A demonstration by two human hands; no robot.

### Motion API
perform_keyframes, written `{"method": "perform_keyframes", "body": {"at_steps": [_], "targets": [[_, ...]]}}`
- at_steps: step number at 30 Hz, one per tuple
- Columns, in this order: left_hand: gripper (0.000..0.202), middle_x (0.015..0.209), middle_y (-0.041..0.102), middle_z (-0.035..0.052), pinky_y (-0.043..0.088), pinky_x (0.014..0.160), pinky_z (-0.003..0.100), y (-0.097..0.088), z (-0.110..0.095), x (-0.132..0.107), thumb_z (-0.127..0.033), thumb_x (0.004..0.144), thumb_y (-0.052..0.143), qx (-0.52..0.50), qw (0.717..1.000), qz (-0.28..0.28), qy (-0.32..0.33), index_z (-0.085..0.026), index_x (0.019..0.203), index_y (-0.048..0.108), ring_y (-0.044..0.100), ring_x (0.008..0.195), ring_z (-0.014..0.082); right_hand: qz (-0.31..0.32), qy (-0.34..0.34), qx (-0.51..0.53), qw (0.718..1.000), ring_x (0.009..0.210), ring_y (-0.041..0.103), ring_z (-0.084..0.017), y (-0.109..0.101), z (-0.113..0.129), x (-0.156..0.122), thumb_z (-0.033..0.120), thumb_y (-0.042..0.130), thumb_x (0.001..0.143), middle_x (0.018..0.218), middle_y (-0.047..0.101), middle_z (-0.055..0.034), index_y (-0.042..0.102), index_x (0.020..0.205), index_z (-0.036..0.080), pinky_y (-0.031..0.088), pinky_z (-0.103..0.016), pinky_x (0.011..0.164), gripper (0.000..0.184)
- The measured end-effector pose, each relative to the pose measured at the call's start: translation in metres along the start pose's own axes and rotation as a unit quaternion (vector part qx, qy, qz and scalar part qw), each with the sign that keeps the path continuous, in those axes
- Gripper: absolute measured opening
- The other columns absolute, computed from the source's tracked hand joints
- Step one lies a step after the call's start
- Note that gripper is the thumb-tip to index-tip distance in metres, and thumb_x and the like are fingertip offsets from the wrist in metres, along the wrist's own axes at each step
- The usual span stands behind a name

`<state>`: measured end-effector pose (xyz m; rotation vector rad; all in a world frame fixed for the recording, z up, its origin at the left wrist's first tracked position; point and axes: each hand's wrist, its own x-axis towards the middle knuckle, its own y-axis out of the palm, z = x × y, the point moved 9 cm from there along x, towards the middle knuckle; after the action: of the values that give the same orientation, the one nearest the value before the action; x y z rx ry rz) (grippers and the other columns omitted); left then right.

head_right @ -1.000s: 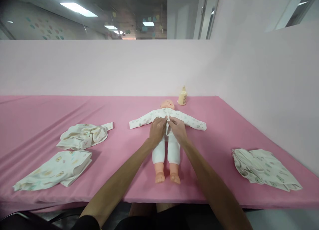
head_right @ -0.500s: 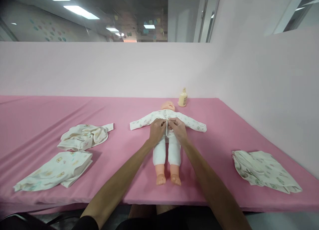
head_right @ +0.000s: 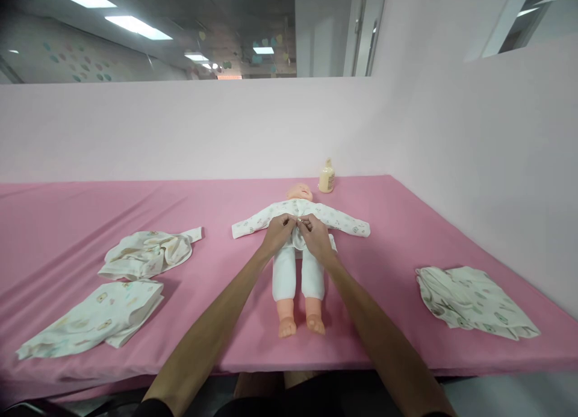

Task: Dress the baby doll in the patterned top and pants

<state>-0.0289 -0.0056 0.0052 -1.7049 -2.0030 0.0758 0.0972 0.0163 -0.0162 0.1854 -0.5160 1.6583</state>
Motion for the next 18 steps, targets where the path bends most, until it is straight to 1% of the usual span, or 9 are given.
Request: {"method": "perform_keyframes", "body": {"at_steps": [3, 6, 9, 11, 13, 14, 16, 18], "targets": [[0.024, 0.078, 0.066, 0.0025, 0.039, 0.068, 0.026, 0.000, 0.002, 0.001, -0.025, 0.090, 0.045, 0.045, 0.999, -0.018, 0.004, -0.017, 0.073, 0.060, 0.056, 0.074, 0.0143, -0.015, -0.046, -0.079, 0.996, 0.072, 0.058, -0.016, -0.002, 0.010, -0.003, 0.041, 0.054, 0.090, 0.080, 0.066, -0.0014, 0.067, 0.097, 0.021, 0.046, -0.030, 0.067, 0.025], [0.027, 0.076, 0.063, 0.0025, 0.038, 0.068, 0.028, 0.000, 0.004, 0.002, -0.026, 0.094, 0.042, 0.097, 0.995, -0.037, 0.008, -0.018, 0.070, 0.052, 0.054, 0.072, 0.0150, -0.040, -0.118, -0.153, 0.980, 0.081, 0.060, -0.018, -0.003, 0.021, -0.005, 0.037, 0.052, 0.093, 0.087, 0.066, -0.0038, 0.069, 0.099, 0.021, 0.047, -0.032, 0.078, 0.025], [0.029, 0.075, 0.061, 0.0026, 0.036, 0.067, 0.029, -0.001, 0.005, 0.003, -0.026, 0.096, 0.038, 0.136, 0.989, -0.050, 0.017, -0.019, 0.069, 0.047, 0.052, 0.071, 0.0158, -0.049, -0.171, -0.212, 0.961, 0.079, 0.060, -0.018, -0.001, 0.027, -0.007, 0.035, 0.049, 0.096, 0.087, 0.065, -0.0054, 0.070, 0.101, 0.021, 0.047, -0.032, 0.076, 0.026], [0.030, 0.075, 0.060, 0.0028, 0.035, 0.068, 0.029, -0.002, 0.004, 0.002, -0.026, 0.097, 0.036, 0.159, 0.985, -0.062, 0.023, -0.020, 0.069, 0.044, 0.051, 0.072, 0.0165, -0.047, -0.196, -0.255, 0.946, 0.081, 0.059, -0.020, 0.001, 0.030, -0.010, 0.035, 0.047, 0.097, 0.089, 0.065, -0.0067, 0.070, 0.100, 0.021, 0.047, -0.033, 0.078, 0.027], [0.031, 0.074, 0.059, 0.0033, 0.035, 0.070, 0.030, -0.005, 0.003, 0.001, -0.026, 0.098, 0.035, 0.182, 0.980, -0.079, 0.028, -0.020, 0.068, 0.040, 0.051, 0.076, 0.0176, -0.038, -0.210, -0.290, 0.933, 0.087, 0.059, -0.022, 0.004, 0.031, -0.012, 0.034, 0.046, 0.098, 0.092, 0.066, -0.0079, 0.070, 0.102, 0.021, 0.047, -0.035, 0.082, 0.027], [0.031, 0.075, 0.059, 0.0037, 0.035, 0.072, 0.031, -0.006, 0.001, 0.001, -0.026, 0.098, 0.035, 0.190, 0.978, -0.086, 0.032, -0.020, 0.068, 0.039, 0.051, 0.078, 0.0182, -0.032, -0.211, -0.297, 0.931, 0.090, 0.059, -0.022, 0.005, 0.031, -0.012, 0.034, 0.046, 0.098, 0.093, 0.066, -0.0083, 0.069, 0.104, 0.021, 0.046, -0.035, 0.083, 0.027], [0.031, 0.078, 0.061, 0.0045, 0.034, 0.076, 0.032, -0.006, 0.000, 0.000, -0.026, 0.098, 0.034, 0.199, 0.975, -0.091, 0.040, -0.020, 0.068, 0.039, 0.051, 0.083, 0.0195, -0.025, -0.197, -0.283, 0.938, 0.091, 0.059, -0.023, 0.005, 0.029, -0.011, 0.033, 0.047, 0.097, 0.094, 0.066, -0.0083, 0.068, 0.108, 0.020, 0.047, -0.036, 0.084, 0.027], [0.031, 0.081, 0.063, 0.0050, 0.034, 0.078, 0.034, -0.005, 0.000, 0.000, -0.026, 0.098, 0.035, 0.205, 0.974, -0.084, 0.041, -0.020, 0.069, 0.042, 0.051, 0.086, 0.0203, -0.017, -0.165, -0.243, 0.956, 0.088, 0.059, -0.022, 0.005, 0.025, -0.009, 0.031, 0.048, 0.095, 0.093, 0.064, -0.0074, 0.067, 0.108, 0.020, 0.048, -0.036, 0.082, 0.025]]}}
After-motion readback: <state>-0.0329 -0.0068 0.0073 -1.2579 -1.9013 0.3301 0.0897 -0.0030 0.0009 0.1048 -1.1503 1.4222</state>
